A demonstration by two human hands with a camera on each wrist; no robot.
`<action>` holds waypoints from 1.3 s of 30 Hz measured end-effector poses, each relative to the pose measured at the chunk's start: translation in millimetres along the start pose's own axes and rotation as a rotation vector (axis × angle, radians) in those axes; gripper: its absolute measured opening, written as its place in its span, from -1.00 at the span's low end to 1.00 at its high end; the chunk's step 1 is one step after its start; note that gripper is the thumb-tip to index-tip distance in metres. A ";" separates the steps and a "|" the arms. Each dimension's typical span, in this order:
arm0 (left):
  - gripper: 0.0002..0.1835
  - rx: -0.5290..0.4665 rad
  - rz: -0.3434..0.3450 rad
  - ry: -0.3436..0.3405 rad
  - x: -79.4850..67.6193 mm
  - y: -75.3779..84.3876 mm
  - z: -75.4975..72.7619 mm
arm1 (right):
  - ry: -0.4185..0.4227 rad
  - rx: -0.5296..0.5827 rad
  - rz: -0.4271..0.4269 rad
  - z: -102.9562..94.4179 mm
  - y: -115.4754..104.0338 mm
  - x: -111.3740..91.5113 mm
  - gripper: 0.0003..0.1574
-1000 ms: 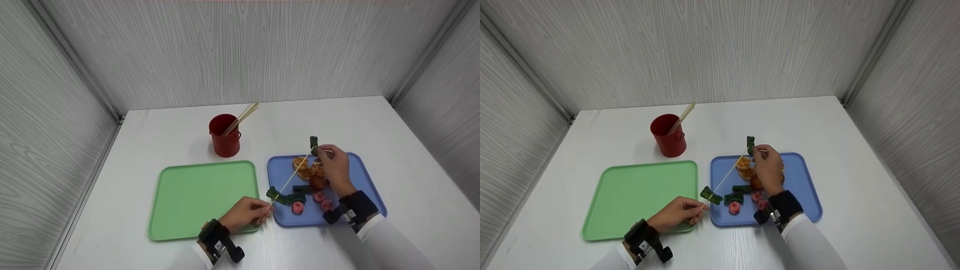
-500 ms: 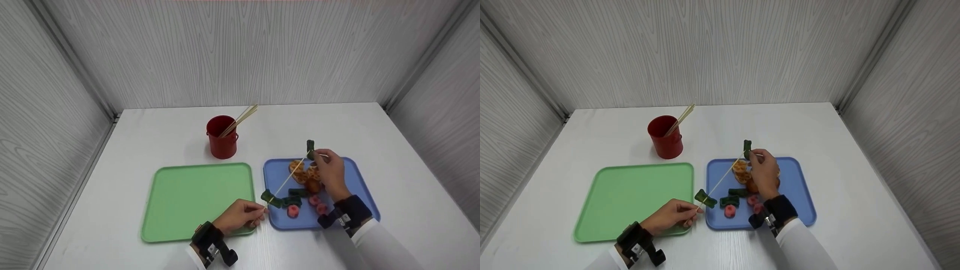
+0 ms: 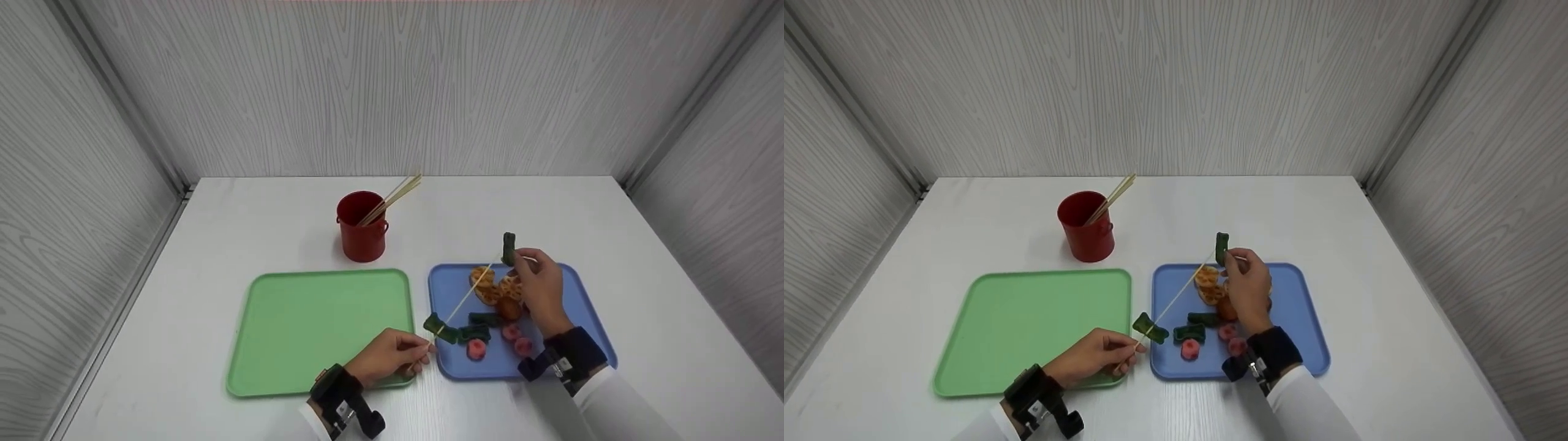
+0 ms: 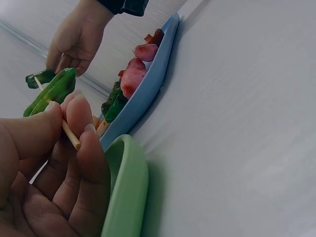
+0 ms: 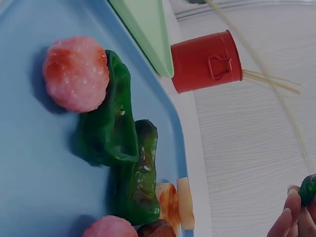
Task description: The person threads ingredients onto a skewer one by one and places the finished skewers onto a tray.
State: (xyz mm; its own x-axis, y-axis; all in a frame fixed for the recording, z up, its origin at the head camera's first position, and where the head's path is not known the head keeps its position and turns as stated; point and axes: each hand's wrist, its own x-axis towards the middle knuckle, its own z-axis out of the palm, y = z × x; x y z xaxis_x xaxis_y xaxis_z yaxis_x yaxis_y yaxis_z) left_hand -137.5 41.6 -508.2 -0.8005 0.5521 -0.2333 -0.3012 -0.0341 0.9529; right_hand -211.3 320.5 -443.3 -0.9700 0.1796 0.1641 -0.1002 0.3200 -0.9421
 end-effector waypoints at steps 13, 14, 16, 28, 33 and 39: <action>-0.78 0.013 0.009 -0.010 9.7 -1.4 6.8 | 0.031 -0.107 0.040 -10.8 9.3 4.7 -0.66; -0.77 0.008 0.008 -0.009 8.8 -1.9 5.6 | 0.024 -0.109 0.046 -8.3 10.0 5.3 -0.66; -0.77 0.004 0.006 0.000 7.1 -2.9 3.2 | 0.006 -0.122 0.062 -3.6 11.0 7.0 -0.65; -0.78 -0.003 0.039 -0.041 29.9 -3.2 9.1 | 0.018 -0.160 0.049 -21.2 11.4 17.3 -0.62; -0.79 0.028 0.046 -0.037 33.7 -5.7 8.2 | 0.020 -0.156 0.064 -23.2 15.9 18.5 -0.64; -0.79 0.022 0.048 -0.043 33.2 -6.0 0.0 | 0.025 -0.169 0.039 -15.7 17.5 19.1 -0.64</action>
State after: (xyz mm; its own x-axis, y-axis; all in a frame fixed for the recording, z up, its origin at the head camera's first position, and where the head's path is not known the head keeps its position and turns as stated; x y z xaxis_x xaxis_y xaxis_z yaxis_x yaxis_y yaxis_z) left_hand -162.3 60.1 -521.6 -0.7908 0.5852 -0.1792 -0.2511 -0.0432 0.9670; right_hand -228.1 344.1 -452.1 -0.9663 0.2176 0.1372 -0.0215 0.4634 -0.8859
